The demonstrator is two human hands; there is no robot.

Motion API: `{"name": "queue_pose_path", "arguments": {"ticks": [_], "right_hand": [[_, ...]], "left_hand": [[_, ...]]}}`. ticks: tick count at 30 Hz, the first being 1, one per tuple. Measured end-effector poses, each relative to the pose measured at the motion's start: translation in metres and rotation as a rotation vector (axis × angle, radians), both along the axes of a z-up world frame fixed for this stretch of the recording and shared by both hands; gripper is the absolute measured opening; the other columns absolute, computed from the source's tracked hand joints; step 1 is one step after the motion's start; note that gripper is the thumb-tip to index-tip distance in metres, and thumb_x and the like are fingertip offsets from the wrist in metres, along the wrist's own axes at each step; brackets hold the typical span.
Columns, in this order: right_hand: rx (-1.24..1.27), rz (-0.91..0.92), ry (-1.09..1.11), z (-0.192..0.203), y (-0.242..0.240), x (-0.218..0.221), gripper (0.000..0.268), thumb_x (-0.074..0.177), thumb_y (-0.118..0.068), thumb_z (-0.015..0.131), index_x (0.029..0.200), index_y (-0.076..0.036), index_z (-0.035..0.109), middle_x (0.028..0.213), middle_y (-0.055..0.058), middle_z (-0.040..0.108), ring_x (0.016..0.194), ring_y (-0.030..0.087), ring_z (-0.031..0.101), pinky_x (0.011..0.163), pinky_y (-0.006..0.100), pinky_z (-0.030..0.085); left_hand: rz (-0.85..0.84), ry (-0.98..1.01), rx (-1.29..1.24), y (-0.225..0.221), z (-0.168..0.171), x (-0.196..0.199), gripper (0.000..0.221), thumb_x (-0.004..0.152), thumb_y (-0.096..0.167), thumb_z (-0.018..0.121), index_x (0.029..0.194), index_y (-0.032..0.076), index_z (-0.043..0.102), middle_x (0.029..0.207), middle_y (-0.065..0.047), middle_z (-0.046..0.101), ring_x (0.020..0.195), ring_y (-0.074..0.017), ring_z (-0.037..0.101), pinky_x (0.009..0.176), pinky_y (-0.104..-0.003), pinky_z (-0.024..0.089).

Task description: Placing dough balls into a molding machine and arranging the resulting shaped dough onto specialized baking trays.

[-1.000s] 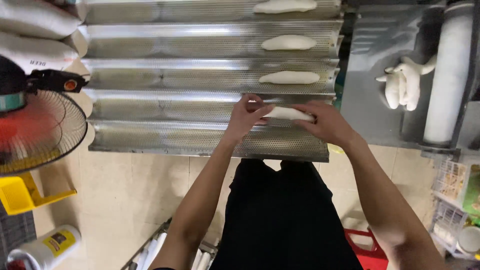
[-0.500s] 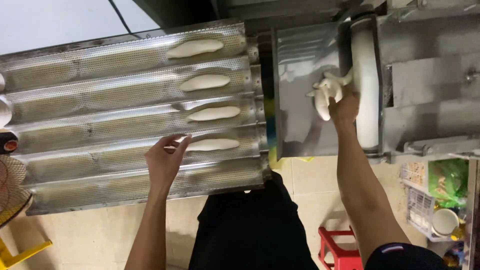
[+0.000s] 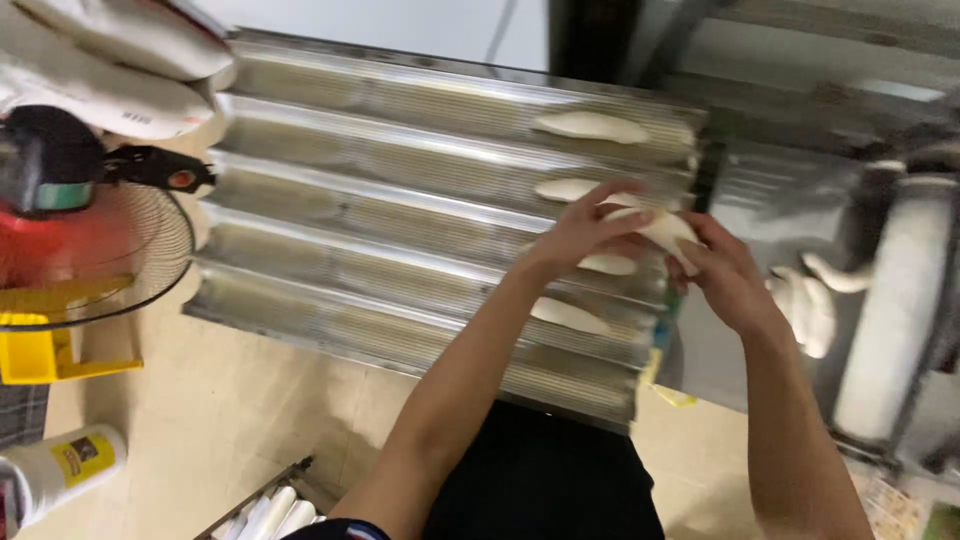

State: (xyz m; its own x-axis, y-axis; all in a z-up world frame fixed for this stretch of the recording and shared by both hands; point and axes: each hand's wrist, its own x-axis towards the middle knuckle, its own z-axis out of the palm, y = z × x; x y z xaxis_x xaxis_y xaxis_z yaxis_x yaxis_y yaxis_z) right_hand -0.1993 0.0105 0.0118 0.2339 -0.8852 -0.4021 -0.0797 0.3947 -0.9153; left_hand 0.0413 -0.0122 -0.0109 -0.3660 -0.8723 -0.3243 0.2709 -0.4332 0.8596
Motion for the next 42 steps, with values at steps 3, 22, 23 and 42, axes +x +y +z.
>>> {"name": "queue_pose_path", "arguments": {"ticks": [3,22,23,42], "right_hand": [[-0.144,0.274,0.367,0.020,-0.032,0.087,0.052,0.097,-0.041,0.064,0.139,-0.010,0.064,0.087,0.007,0.064,0.070,0.016,0.056,0.063,0.038,0.048],[-0.621,-0.422,0.515,-0.017,-0.043,0.102,0.024,0.108,-0.015,0.064,0.130,-0.007,0.070,0.120,0.009,0.071,0.102,0.017,0.071,0.085,0.031,0.059],[-0.614,-0.433,0.518,-0.067,-0.029,0.035,0.024,0.108,-0.015,0.064,0.130,-0.007,0.070,0.120,0.009,0.071,0.102,0.017,0.071,0.085,0.031,0.059],[-0.516,-0.302,0.999,-0.187,0.064,-0.212,0.041,0.090,-0.015,0.078,0.127,0.000,0.066,0.113,0.015,0.071,0.099,0.028,0.068,0.083,0.041,0.058]], "left_hand": [[0.022,0.054,0.019,-0.022,-0.032,0.089,0.057,0.087,0.030,0.082,0.131,0.001,0.063,0.114,-0.016,0.072,0.100,-0.0257,0.074,0.087,-0.037,0.065],[0.240,-1.347,-0.568,-0.147,-0.032,0.316,0.047,0.086,0.049,0.091,0.093,0.003,0.079,0.080,-0.011,0.074,0.069,-0.0217,0.067,0.066,-0.042,0.053],[0.227,-1.345,-0.573,-0.134,-0.025,0.305,0.047,0.086,0.049,0.091,0.093,0.003,0.079,0.080,-0.011,0.074,0.069,-0.0217,0.067,0.066,-0.042,0.053],[-0.196,-0.536,-0.416,0.031,-0.007,-0.085,0.039,0.101,0.038,0.064,0.124,0.007,0.073,0.098,-0.008,0.078,0.080,-0.0162,0.074,0.070,-0.031,0.062]]}}
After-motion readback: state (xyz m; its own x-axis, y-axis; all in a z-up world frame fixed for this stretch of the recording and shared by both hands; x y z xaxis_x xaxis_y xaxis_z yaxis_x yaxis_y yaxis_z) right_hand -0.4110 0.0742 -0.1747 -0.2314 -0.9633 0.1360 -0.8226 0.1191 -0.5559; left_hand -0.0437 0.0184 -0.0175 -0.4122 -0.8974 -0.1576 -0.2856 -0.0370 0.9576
